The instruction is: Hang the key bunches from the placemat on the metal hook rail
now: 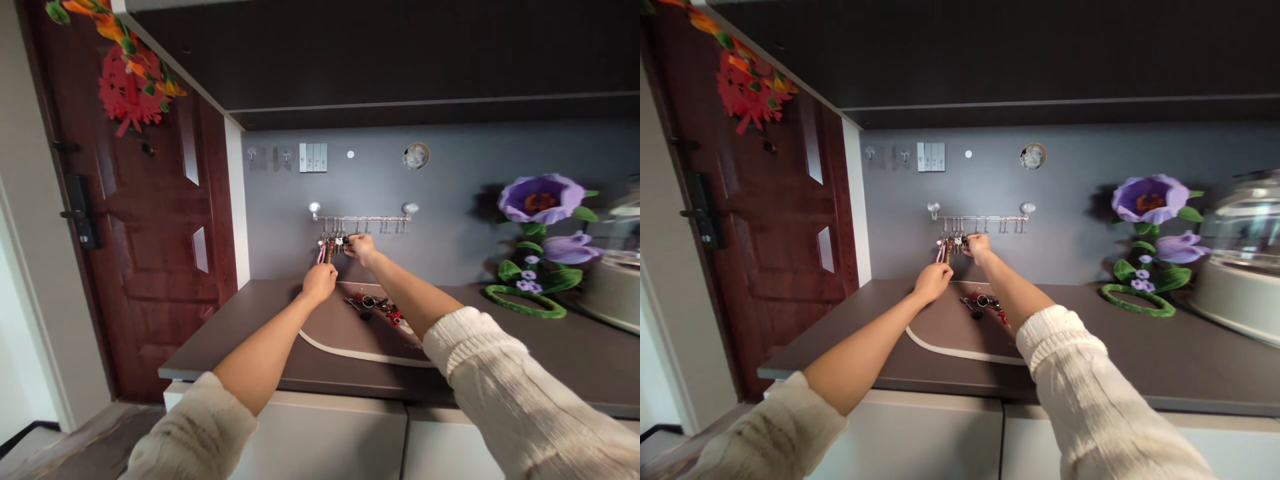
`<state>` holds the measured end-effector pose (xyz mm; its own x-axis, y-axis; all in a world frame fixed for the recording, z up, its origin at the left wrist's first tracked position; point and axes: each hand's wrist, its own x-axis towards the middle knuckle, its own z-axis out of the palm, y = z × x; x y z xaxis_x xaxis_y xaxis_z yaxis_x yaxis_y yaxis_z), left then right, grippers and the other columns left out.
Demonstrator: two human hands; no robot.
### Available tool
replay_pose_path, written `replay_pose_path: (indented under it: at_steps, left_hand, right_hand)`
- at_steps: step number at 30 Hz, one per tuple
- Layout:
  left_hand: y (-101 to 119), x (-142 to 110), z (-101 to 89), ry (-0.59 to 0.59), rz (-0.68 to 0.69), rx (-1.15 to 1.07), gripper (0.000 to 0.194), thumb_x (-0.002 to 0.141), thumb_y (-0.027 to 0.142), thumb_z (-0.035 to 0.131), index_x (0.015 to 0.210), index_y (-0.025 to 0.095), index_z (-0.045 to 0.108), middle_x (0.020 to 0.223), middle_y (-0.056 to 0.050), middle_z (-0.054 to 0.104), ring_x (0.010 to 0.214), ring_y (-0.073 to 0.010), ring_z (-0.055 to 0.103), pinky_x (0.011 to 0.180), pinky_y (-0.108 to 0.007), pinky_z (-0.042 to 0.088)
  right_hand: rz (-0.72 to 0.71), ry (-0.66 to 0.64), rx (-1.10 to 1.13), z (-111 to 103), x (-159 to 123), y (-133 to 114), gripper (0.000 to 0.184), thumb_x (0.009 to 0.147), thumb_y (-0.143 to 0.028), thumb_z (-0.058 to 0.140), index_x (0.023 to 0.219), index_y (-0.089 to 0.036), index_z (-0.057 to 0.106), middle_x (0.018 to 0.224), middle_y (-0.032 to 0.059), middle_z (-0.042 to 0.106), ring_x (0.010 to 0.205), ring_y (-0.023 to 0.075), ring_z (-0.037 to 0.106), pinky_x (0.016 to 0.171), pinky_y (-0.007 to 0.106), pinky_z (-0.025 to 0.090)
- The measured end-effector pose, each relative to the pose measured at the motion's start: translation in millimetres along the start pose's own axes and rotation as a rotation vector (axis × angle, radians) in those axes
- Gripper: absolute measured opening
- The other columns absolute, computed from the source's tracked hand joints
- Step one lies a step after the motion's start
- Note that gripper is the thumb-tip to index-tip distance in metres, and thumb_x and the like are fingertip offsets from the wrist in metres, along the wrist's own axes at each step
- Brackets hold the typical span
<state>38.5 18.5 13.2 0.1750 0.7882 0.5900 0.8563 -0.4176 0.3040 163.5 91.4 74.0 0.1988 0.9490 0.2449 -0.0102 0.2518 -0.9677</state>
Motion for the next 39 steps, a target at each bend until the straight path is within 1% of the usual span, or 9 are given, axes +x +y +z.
replay_pose_path:
  at_steps: [8, 14, 17, 20, 23, 27, 29, 34, 39]
  left_hand:
    - [-6, 3, 3.7, -0.046, 0.083, -0.134, 0.018, 0.077, 0.022, 0.048, 0.083, 0.018, 0.065, 0.087, -0.005, 0.066, 0.080, -0.0147, 0.058, 0.074, -0.025, 0.043]
    - [-8, 2, 9.3, -0.132, 0.212, -0.251, 0.019, 0.074, 0.021, 0.053, 0.088, 0.016, 0.065, 0.090, -0.005, 0.066, 0.080, -0.0138, 0.058, 0.076, -0.024, 0.043]
    - [-7, -1, 11.1, -0.215, 0.278, -0.272, 0.021, 0.073, 0.022, 0.054, 0.090, 0.015, 0.065, 0.090, -0.005, 0.066, 0.080, -0.0137, 0.058, 0.077, -0.024, 0.042]
    - [-7, -4, 11.8, -0.313, 0.294, -0.290, 0.024, 0.072, 0.020, 0.054, 0.093, 0.015, 0.065, 0.089, -0.005, 0.066, 0.078, -0.0132, 0.058, 0.077, -0.024, 0.042]
    - [-7, -6, 12.6, -0.369, 0.295, -0.255, 0.025, 0.070, 0.018, 0.056, 0.093, 0.017, 0.065, 0.091, -0.003, 0.066, 0.082, -0.0133, 0.057, 0.079, -0.024, 0.041]
    - [-9, -6, 14.5, -0.393, 0.348, -0.235, 0.025, 0.068, 0.015, 0.058, 0.091, 0.019, 0.067, 0.090, -0.003, 0.065, 0.083, -0.0146, 0.056, 0.081, -0.025, 0.039]
    - [-10, -5, 15.3, -0.401, 0.384, -0.228, 0.025, 0.068, 0.014, 0.059, 0.090, 0.020, 0.068, 0.088, -0.003, 0.065, 0.084, -0.0154, 0.055, 0.082, -0.025, 0.038]
    - [-9, -5, 17.3, -0.400, 0.407, -0.151, 0.022, 0.070, 0.015, 0.058, 0.088, 0.021, 0.069, 0.089, -0.004, 0.064, 0.089, -0.0167, 0.054, 0.086, -0.027, 0.036]
    - [-9, -5, 19.1, -0.395, 0.363, -0.096, 0.021, 0.072, 0.017, 0.056, 0.088, 0.021, 0.069, 0.091, -0.004, 0.064, 0.092, -0.0168, 0.053, 0.087, -0.026, 0.035]
  right_hand:
    - [-0.079, 0.021, -0.056, -17, -19, 1, 0.013, 0.074, -0.006, 0.044, 0.066, -0.014, 0.049, 0.059, -0.0012, 0.052, 0.046, 0.0036, 0.044, 0.043, 0.014, 0.035]
    - [-0.134, -0.075, -0.138, -41, -53, 9, 0.010, 0.078, -0.013, 0.047, 0.069, -0.014, 0.052, 0.069, 0.0020, 0.059, 0.055, 0.0050, 0.048, 0.054, 0.016, 0.039]
    - [-0.151, -0.104, -0.190, -53, -67, 20, 0.007, 0.077, -0.016, 0.050, 0.072, -0.014, 0.054, 0.070, 0.0028, 0.061, 0.060, 0.0066, 0.051, 0.061, 0.019, 0.041]
    - [-0.189, -0.146, -0.250, -63, -77, 34, 0.005, 0.077, -0.018, 0.052, 0.075, -0.015, 0.055, 0.070, 0.0029, 0.062, 0.064, 0.0083, 0.054, 0.066, 0.021, 0.043]
    - [-0.241, -0.201, -0.415, -71, -83, 44, 0.005, 0.077, -0.017, 0.052, 0.079, -0.015, 0.056, 0.069, 0.0027, 0.063, 0.063, 0.0093, 0.055, 0.066, 0.022, 0.043]
    - [-0.386, -0.256, -0.764, -76, -87, 50, 0.010, 0.075, -0.016, 0.053, 0.083, -0.016, 0.059, 0.071, 0.0024, 0.064, 0.064, 0.0112, 0.056, 0.067, 0.022, 0.041]
    - [-0.450, -0.288, -0.876, -77, -88, 50, 0.013, 0.075, -0.015, 0.051, 0.085, -0.017, 0.060, 0.071, 0.0022, 0.064, 0.064, 0.0116, 0.055, 0.067, 0.022, 0.040]
    - [-0.466, -0.322, -0.964, -75, -89, 50, 0.018, 0.076, -0.012, 0.048, 0.088, -0.016, 0.061, 0.072, 0.0033, 0.065, 0.065, 0.0122, 0.055, 0.065, 0.021, 0.039]
    - [-0.452, -0.323, -0.979, -73, -88, 53, 0.017, 0.077, -0.012, 0.049, 0.089, -0.016, 0.061, 0.074, 0.0035, 0.066, 0.067, 0.0123, 0.057, 0.067, 0.021, 0.039]
